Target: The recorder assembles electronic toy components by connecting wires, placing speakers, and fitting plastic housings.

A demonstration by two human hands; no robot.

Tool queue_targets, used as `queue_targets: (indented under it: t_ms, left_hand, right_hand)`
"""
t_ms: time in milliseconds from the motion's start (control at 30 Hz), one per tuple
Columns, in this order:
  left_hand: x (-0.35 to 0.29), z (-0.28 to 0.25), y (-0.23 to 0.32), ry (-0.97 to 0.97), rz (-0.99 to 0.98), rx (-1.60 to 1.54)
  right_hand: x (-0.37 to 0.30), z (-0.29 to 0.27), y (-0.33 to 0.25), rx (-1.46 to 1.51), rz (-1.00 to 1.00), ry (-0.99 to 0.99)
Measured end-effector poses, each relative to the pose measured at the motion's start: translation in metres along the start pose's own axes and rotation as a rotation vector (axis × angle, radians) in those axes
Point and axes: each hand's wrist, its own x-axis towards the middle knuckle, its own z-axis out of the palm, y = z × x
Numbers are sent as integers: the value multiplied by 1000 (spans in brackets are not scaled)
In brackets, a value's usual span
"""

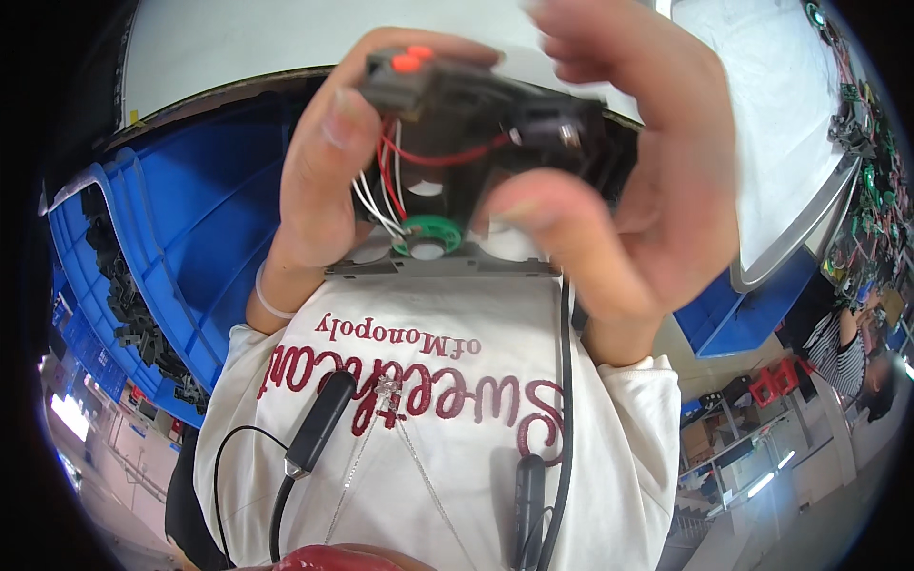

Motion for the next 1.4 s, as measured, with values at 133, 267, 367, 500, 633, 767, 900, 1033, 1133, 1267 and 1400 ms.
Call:
queue_targets:
  t_ms: [133,267,367,500,633,767,900,1033,1133,1267,1400]
  left_hand:
    - [0,5,-3,147,-22,-70]
    - [1,6,-5,146,-22,-45]
    - [0,7,-5,182,-61,-155]
    - [0,8,-4,170,-78,-193]
    - [-1,10,-2,164,-59,-174]
    - [-5,12,1,178,-12,-90]
    - [-6,14,3,186,29,-7]
    - [-3,8,-5,202,130,75]
    - [-5,0,-9,169,148,84]
    - [-3,0,-7,163,176,122]
    - [-3,16,8,215,155,-9]
  right_hand:
    - [2,-5,-12,-122,107,-117]
    - [4,4,-22,-334,-33,-19]
    - [8,3,-25,-383,-142,11]
    - [9,7,-15,-110,-111,77]
    - [6,29,-26,-39,-22,151]
    - [7,29,-15,-126,-114,126]
    - [12,31,-38,-188,158,130]
    - [10,9,-18,52,246,-12]
    - [12,11,-18,83,272,10]
    - [16,19,-24,106,335,83]
    - [19,24,-5,262,327,100]
